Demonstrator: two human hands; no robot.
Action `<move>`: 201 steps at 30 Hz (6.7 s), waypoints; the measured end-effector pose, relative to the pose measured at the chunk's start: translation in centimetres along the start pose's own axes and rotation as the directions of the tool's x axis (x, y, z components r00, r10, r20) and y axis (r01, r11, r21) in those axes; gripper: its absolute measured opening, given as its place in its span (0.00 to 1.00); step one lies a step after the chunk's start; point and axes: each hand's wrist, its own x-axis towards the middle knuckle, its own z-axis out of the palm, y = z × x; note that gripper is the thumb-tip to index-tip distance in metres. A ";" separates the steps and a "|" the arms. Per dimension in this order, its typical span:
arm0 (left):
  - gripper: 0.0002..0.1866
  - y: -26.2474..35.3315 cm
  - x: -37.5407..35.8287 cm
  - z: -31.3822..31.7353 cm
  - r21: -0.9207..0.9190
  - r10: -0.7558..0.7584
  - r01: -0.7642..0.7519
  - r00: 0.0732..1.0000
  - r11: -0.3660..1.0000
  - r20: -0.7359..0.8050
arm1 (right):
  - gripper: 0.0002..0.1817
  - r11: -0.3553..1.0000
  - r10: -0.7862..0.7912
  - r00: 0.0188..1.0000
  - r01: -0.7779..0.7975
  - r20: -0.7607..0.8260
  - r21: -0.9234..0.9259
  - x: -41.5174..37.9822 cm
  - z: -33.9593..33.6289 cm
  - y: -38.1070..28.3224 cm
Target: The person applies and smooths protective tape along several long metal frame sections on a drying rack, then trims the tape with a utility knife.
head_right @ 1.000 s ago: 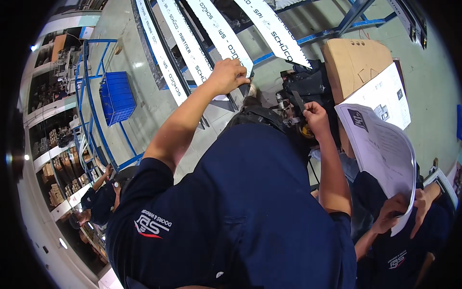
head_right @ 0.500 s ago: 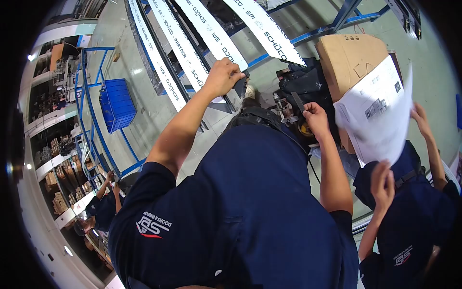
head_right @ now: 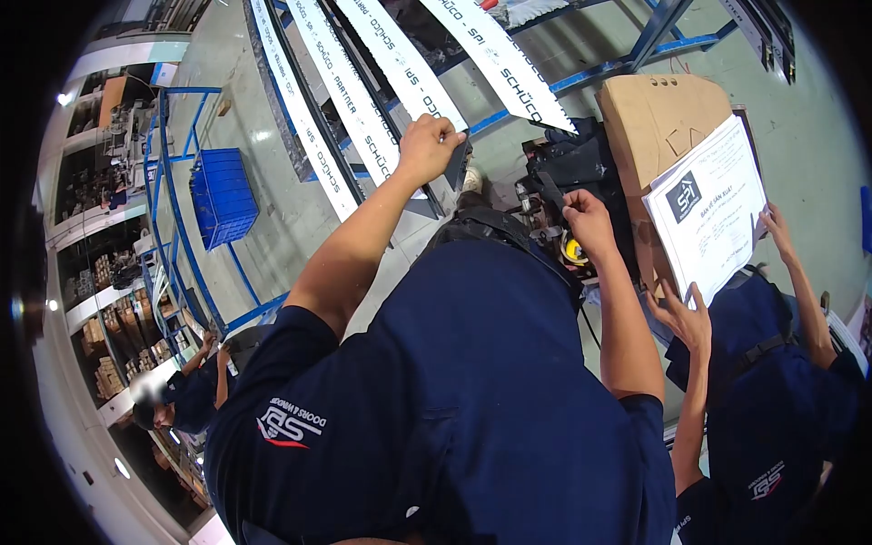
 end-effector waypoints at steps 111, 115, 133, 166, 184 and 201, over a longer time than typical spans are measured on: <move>0.12 -2.6 2.9 -2.4 -0.149 -0.202 0.240 0.951 0.959 0.234 | 0.13 0.583 -0.296 0.829 0.551 0.475 -0.598 11.0 11.5 -16.0; 0.13 -2.6 3.0 -2.5 -0.115 -0.191 0.220 0.956 0.969 0.221 | 0.13 0.580 -0.254 0.832 0.539 0.493 -0.611 11.0 11.6 -16.0; 0.09 -2.0 2.8 -2.8 -0.180 -0.095 0.139 0.968 0.974 0.233 | 0.12 0.580 -0.286 0.832 0.545 0.475 -0.605 10.3 12.1 -14.7; 0.10 -0.4 1.9 -3.2 0.060 -0.212 0.204 0.953 0.977 0.215 | 0.03 0.589 -0.472 0.759 0.650 0.448 -0.480 11.7 12.3 -10.7; 0.35 -1.9 -2.1 -4.4 0.087 0.022 -0.027 0.998 0.996 0.062 | 0.12 0.741 -0.339 0.854 0.500 0.393 -0.448 9.7 13.6 -11.7; 0.08 -0.6 -4.0 -2.7 0.106 0.019 -0.013 0.998 0.994 -0.055 | 0.11 0.838 -0.289 0.863 0.437 0.415 -0.326 9.6 13.8 -11.1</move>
